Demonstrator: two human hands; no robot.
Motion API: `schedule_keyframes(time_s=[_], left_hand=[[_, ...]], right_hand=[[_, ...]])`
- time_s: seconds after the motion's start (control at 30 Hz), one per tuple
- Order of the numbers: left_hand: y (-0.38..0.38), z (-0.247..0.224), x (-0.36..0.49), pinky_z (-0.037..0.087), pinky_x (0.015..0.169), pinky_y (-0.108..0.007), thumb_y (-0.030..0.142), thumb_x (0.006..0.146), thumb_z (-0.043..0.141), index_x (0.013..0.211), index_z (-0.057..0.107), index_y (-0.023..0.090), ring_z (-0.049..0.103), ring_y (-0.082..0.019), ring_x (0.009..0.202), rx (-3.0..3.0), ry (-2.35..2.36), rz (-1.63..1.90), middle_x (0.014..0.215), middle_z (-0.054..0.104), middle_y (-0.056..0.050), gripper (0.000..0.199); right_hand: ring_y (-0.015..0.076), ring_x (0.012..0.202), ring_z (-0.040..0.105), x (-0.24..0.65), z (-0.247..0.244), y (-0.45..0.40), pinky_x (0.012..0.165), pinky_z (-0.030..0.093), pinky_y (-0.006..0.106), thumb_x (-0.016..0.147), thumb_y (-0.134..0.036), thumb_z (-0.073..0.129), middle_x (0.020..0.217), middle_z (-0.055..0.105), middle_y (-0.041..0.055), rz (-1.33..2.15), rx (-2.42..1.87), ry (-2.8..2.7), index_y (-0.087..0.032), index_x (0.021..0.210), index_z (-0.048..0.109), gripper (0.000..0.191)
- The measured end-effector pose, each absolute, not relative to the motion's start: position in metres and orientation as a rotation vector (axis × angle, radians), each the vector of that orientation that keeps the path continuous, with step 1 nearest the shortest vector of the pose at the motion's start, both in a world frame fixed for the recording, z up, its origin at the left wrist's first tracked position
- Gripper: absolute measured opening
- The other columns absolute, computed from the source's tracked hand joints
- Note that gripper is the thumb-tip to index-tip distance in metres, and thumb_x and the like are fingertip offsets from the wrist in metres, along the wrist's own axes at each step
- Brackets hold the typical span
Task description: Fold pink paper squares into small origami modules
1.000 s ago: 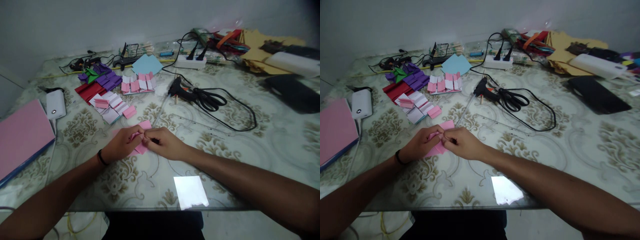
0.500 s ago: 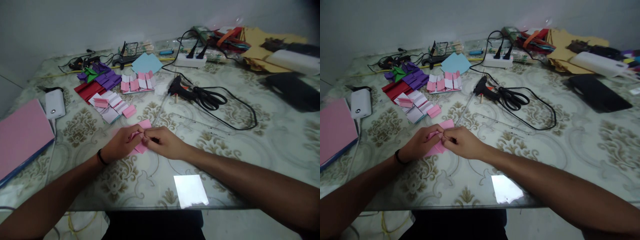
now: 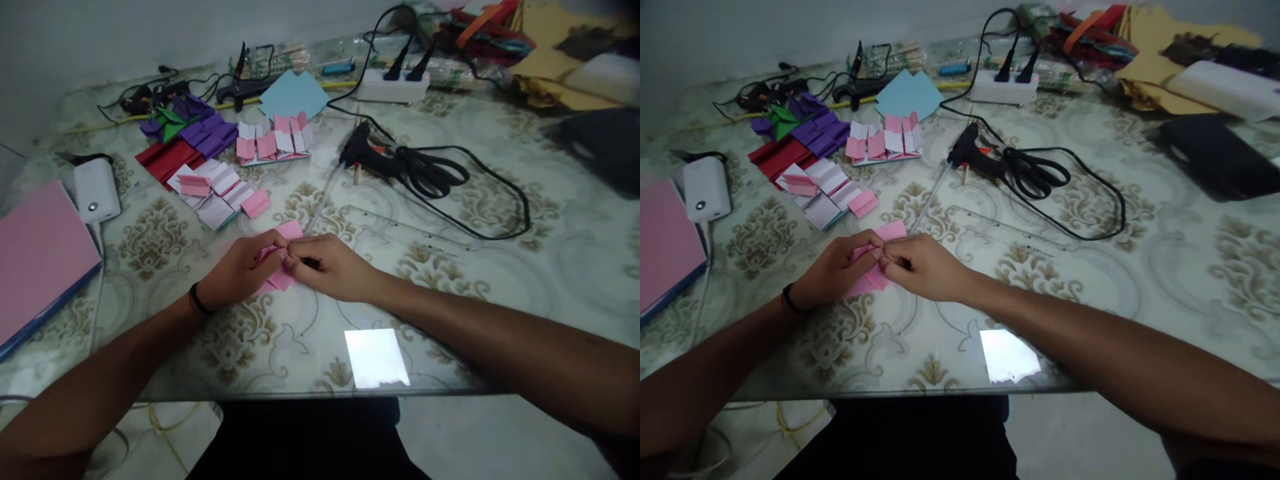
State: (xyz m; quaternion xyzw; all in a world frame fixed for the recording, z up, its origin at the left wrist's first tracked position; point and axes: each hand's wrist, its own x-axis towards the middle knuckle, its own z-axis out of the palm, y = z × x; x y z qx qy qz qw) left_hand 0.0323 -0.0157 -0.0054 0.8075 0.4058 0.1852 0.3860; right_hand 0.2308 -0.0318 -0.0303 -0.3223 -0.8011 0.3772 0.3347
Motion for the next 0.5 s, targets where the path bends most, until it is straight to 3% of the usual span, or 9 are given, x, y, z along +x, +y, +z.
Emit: schedule_keyframes(time_s=[0.5], left_hand=[[-0.016, -0.0051, 0.0328, 0.042, 0.069, -0.026, 0.025, 0.093, 0.047, 0.089, 0.058, 0.017, 0.054, -0.013, 0.071, 2.061, 1.038, 0.472, 0.075, 0.059, 0.003, 0.015]], right_hand=[[0.0081, 0.055, 0.036, 0.2305, -0.031, -0.0315, 0.056, 0.03, 0.023, 0.096, -0.024, 0.049, 0.059, 0.036, -0.0054, 0.98, -0.836, -2.089, -0.019, 0.062, 0.037, 0.036]])
